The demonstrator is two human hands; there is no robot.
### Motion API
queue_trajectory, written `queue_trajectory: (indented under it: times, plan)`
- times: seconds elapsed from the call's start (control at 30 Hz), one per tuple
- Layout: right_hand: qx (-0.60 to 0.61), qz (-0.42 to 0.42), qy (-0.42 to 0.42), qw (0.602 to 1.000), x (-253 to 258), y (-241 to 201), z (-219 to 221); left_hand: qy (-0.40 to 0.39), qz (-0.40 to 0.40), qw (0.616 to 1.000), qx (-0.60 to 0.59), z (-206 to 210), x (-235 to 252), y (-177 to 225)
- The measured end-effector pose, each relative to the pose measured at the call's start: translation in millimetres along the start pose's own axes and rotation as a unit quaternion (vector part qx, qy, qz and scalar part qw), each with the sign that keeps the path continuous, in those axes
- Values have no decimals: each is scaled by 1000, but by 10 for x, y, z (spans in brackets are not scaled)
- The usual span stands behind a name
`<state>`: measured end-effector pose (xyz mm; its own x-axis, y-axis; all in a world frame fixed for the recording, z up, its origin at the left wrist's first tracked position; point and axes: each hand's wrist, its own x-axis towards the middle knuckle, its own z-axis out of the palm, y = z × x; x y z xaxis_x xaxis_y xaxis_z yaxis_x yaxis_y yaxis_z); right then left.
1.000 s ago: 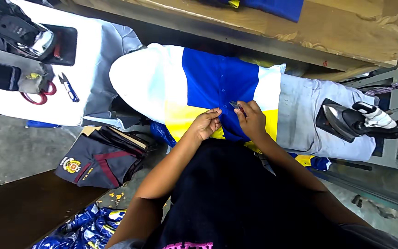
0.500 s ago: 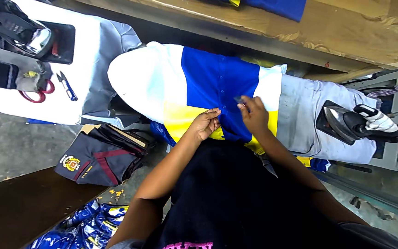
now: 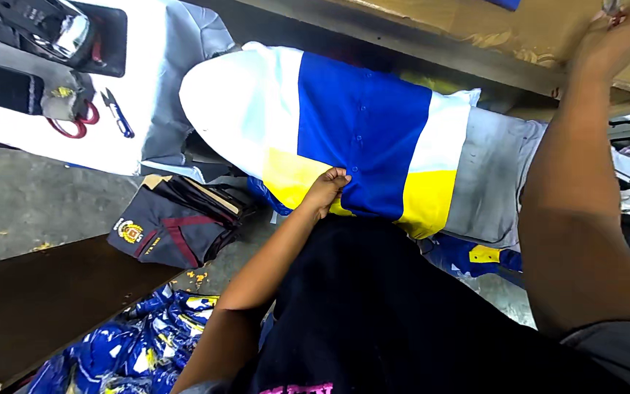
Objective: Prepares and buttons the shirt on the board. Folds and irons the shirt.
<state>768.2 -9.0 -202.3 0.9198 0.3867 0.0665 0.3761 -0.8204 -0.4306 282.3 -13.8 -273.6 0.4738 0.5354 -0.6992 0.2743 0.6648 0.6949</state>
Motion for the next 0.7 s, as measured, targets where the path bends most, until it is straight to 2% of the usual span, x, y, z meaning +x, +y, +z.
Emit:
queue_trajectory:
  times: [0.23,0.3,0.37,0.43,0.5,0.53,0.63,0.7]
  plan:
    - [-98,16,13,995,200,86,360,-28,-6,997,-78,-24,90,2]
    - [-87,-14,22,996,89,45,289,-33,-13,995,-95,-21,103,-7]
    - [-47,-80,22,996,-259,-115,170,-34,-20,993,-113,-23,118,-10]
    - [42,-179,-71,980,-797,-237,155,-34,-25,991,-124,-25,136,-18]
    - [120,-269,-183,938,-1420,-259,320,-35,-27,991,-129,-26,157,-27]
    - [154,-284,-241,915,-1748,-270,406,-36,-25,991,-127,-22,159,-21]
    - [229,-243,-380,863,-2526,-311,590,-30,-16,992,-118,2,146,-1]
    - [250,-206,-436,840,-2812,-349,661,-28,-2,994,-102,18,139,-1]
